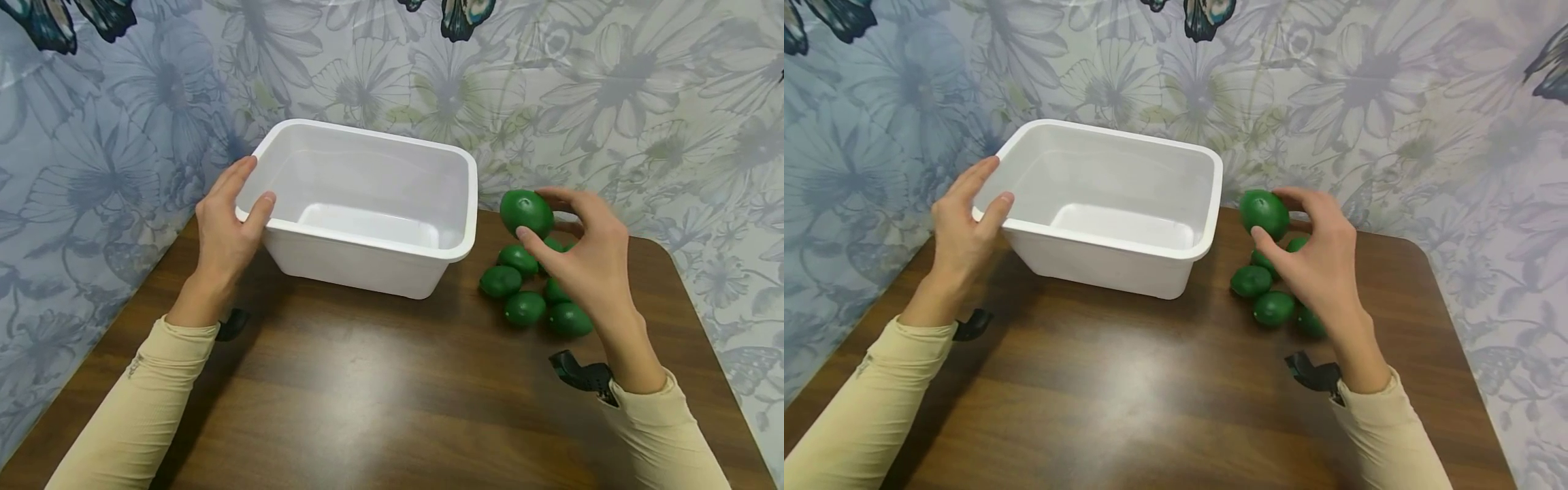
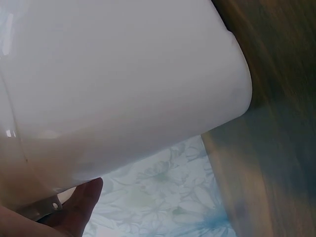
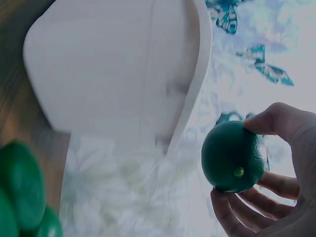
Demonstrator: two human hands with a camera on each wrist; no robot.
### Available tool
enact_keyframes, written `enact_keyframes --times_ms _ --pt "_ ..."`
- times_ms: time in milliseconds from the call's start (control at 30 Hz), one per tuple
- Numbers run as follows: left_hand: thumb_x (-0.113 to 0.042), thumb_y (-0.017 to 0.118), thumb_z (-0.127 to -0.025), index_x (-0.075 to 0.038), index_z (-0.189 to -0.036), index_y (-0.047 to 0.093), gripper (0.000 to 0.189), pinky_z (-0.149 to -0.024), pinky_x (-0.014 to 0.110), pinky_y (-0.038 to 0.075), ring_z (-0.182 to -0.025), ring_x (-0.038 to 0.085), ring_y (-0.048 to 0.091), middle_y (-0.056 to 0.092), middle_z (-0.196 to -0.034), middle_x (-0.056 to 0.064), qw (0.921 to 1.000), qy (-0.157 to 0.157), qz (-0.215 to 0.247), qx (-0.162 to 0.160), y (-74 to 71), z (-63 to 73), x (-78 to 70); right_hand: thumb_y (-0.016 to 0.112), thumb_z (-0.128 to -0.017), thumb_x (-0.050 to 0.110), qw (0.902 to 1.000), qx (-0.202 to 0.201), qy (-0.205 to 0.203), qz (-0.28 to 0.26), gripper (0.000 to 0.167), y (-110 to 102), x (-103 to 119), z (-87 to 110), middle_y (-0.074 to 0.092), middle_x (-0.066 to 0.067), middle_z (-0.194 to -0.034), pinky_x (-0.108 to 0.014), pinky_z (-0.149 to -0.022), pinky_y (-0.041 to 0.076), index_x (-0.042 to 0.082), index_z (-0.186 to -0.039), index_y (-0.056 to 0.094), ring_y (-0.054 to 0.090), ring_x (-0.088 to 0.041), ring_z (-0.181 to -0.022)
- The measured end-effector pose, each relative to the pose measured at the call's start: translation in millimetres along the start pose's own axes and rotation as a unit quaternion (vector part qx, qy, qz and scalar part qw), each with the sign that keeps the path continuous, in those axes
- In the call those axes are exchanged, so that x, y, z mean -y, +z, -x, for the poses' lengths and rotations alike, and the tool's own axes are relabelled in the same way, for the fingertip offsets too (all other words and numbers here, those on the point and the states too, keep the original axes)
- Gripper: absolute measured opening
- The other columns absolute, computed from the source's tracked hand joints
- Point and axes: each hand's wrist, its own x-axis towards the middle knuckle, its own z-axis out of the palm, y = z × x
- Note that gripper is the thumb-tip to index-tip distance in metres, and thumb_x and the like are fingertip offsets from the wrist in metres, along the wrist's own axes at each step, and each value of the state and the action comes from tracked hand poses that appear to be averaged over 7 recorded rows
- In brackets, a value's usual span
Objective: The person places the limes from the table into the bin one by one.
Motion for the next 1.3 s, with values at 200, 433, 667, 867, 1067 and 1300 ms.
enact_keyframes --times_ms 200,433,667,867,1067,1300 --pt "-0.034 0.069 -0.09 -0.016 -0.146 0.066 0.058 -0.107 0.037 0.048 -0.129 0.028 0.066 0.069 -0.141 0.009 0.9997 -0.016 -0.011 -0.012 1.5 1.9 -0.6 0.088 -0.082 0.008 0.9992 0.006 -0.037 -0.015 0.052 24.2 14.4 -14.3 0.071 -0.006 -0.127 -0.014 -0.084 0.053 0.006 -0.131 0.071 0.067 -0.016 -0.113" --pt "-0.032 0.068 -0.09 -0.017 -0.144 0.068 0.056 -0.101 0.026 0.049 -0.124 0.03 0.068 0.073 -0.134 0.012 0.9995 -0.012 -0.01 -0.028 3.5 3.2 -1.6 0.086 -0.084 0.015 0.9976 0.019 -0.056 -0.036 0.049 43.8 23.2 -21.3 0.072 -0.001 -0.125 -0.02 -0.083 0.056 0.009 -0.13 0.072 0.067 -0.016 -0.114" --pt "-0.031 0.067 -0.09 -0.016 -0.144 0.068 0.055 -0.104 0.039 0.051 -0.124 0.03 0.068 0.073 -0.133 0.012 0.9994 -0.013 -0.005 -0.033 4.6 2.9 -3.2 0.084 -0.087 0.02 0.9933 0.055 -0.087 -0.054 0.047 59.9 26.5 -24.8 0.073 -0.003 -0.122 -0.032 -0.089 0.055 0.008 -0.13 0.072 0.067 -0.017 -0.112" --pt "-0.031 0.066 -0.091 -0.016 -0.144 0.067 0.055 -0.104 0.049 0.051 -0.123 0.032 0.068 0.073 -0.132 0.016 0.9993 -0.022 -0.007 -0.028 6.6 3.9 -4.5 0.082 -0.087 0.023 0.9904 0.086 -0.102 -0.037 0.042 74.2 25.0 -20.7 0.074 -0.005 -0.115 -0.039 -0.087 0.052 0.008 -0.126 0.072 0.068 -0.018 -0.102" --pt "-0.03 0.066 -0.091 -0.017 -0.144 0.068 0.055 -0.104 0.048 0.052 -0.124 0.031 0.068 0.073 -0.132 0.015 0.9992 -0.023 -0.005 -0.032 6.9 3.9 -5.9 0.078 -0.091 0.027 0.9886 0.106 -0.105 -0.02 0.04 77.9 23.4 -18.6 0.073 -0.007 -0.115 -0.04 -0.083 0.053 0.006 -0.124 0.072 0.067 -0.02 -0.099" --pt "-0.03 0.066 -0.09 -0.019 -0.143 0.068 0.054 -0.102 0.039 0.052 -0.122 0.03 0.069 0.074 -0.13 0.014 0.999 -0.027 -0.006 -0.035 6.7 4.4 -7.1 0.074 -0.095 0.025 0.9854 0.123 -0.116 -0.018 0.024 77.7 21.1 -17.3 0.073 -0.009 -0.117 -0.051 -0.092 0.047 0.005 -0.108 0.077 0.065 -0.027 -0.109"
